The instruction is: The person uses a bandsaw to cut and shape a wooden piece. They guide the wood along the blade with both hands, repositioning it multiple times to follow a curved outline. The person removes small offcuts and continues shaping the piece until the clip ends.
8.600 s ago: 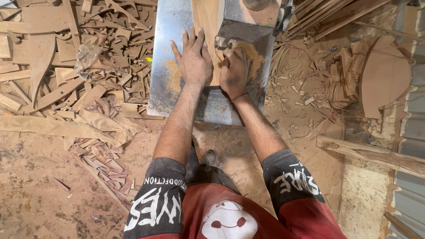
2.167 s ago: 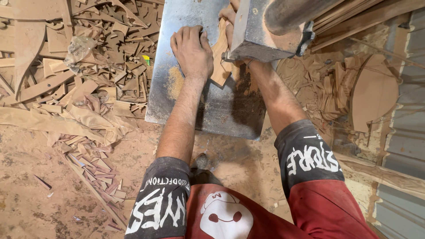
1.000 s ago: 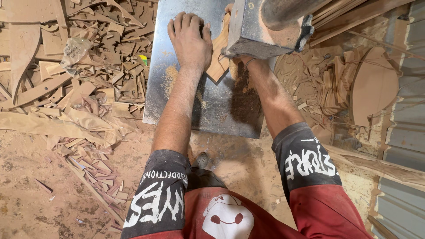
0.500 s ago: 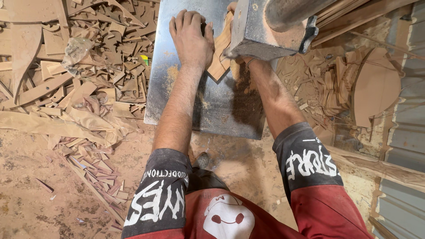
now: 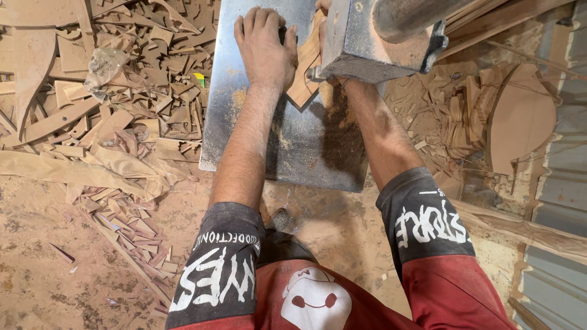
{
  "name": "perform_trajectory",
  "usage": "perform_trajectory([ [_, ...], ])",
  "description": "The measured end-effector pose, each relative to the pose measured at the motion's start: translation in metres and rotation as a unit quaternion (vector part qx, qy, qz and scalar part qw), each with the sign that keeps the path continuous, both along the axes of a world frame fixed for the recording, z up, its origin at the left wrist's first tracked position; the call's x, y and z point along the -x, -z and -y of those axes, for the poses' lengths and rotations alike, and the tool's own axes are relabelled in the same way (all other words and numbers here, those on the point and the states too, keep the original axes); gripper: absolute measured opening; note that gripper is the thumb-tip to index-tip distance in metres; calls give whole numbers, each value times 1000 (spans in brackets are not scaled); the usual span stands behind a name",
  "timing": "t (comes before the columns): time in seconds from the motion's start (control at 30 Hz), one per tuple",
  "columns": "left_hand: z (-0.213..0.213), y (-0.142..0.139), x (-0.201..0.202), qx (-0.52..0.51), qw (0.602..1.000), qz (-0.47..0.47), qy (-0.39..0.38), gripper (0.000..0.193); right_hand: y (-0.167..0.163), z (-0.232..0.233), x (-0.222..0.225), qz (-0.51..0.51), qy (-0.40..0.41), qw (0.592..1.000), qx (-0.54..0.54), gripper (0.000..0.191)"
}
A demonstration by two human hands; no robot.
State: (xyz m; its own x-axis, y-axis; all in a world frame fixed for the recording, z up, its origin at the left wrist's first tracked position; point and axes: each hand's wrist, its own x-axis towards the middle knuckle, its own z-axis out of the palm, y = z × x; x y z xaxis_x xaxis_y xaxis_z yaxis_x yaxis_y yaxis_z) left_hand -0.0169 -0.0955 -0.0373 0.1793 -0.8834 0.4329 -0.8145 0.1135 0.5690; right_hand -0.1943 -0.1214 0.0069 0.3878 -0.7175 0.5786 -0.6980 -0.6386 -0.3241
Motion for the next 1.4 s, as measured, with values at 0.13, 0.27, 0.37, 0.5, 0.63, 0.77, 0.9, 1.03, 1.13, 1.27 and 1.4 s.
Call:
perform_trajectory([
  [0.13, 2, 0, -1, 1, 1000, -7, 0, 24, 1, 2, -2, 0, 2, 1000, -1, 21],
  [0.27, 4, 1, -2, -1, 1000, -2, 1, 24, 1, 4, -3, -2, 4, 1000, 1, 21],
  [0.37, 5, 1, -2, -4, 1000, -4, 6, 24, -1, 5, -4, -3, 5, 1000, 2, 21],
  [0.5, 7, -1, -2, -8, 1000, -3, 2, 25, -6, 2, -5, -37, 9, 999, 34, 21],
  [0.63, 7, -5, -2, -27, 1000, 6, 9, 24, -16, -4, -8, -30, -4, 998, 49, 21],
  [0.77, 3, -9, -1, -15, 1000, 2, 26, 23, -35, -5, -9, -78, -52, 987, 128, 14],
  [0.9, 3, -11, 0, -23, 999, -2, 35, 26, -54, -6, -13, -241, 7, 948, 208, 14],
  [1.03, 1, -11, -1, -15, 999, 10, 28, 31, -67, -10, -20, -104, -54, 992, 52, 15],
  [1.13, 1, -13, -1, -35, 999, -10, 35, 35, -74, -10, -17, -292, -11, 945, 147, 23],
  [1.27, 0, -16, 0, -47, 998, -10, 35, 40, -75, -11, -12, -402, 31, 873, 275, 21],
  [1.4, -2, -18, -1, -47, 998, -8, 42, 43, -69, -8, -15, -247, -27, 953, 172, 17],
])
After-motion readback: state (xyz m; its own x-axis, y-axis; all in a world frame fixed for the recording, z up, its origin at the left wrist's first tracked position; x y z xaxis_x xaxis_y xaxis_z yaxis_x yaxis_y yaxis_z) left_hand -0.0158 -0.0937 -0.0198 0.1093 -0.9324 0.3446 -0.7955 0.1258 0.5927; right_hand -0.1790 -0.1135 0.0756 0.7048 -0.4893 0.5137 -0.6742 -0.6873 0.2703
